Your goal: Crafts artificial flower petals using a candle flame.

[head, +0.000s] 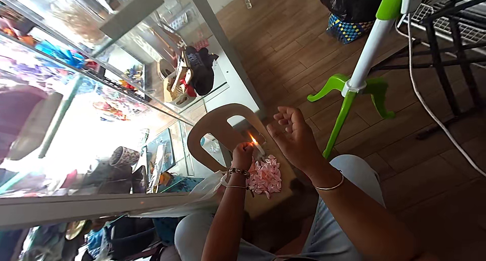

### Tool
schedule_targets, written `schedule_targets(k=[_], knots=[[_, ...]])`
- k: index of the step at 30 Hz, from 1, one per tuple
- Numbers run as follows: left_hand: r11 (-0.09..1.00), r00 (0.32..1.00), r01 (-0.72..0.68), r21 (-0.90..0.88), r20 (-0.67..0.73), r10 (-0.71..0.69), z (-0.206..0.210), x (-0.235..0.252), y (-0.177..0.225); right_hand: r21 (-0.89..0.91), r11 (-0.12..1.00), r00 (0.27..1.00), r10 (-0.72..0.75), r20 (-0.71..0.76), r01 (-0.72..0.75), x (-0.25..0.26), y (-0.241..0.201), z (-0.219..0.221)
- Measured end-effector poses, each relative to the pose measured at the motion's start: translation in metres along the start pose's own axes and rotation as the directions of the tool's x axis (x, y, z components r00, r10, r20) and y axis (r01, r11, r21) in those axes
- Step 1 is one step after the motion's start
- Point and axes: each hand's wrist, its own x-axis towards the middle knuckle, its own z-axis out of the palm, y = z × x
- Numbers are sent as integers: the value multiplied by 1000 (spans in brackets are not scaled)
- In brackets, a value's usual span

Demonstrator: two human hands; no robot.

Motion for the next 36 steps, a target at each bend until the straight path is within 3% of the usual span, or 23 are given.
schedule_targets(k=[14,25,27,31,36], knots=[[1000,1000,3,-21,-11,-3,6,-3,1,-20,1000,1000,-15,-3,15,-1,0,1],[995,1000,31,94,0,-31,-1,-7,9,-30,1000,1000,-6,1,6,0,0,4],[1000,999,-13,26,37,12,-9,-17,9,-42,999,1000,-15,7,16,0,1,6],[956,995,-13,-294,92,42,-37,-49,21,-38,999,998,-34,59,36,0,3,14],[845,985,-94,-526,75,156,-74,-81,17,121,988,947,54,316,-96,-3,2,41]])
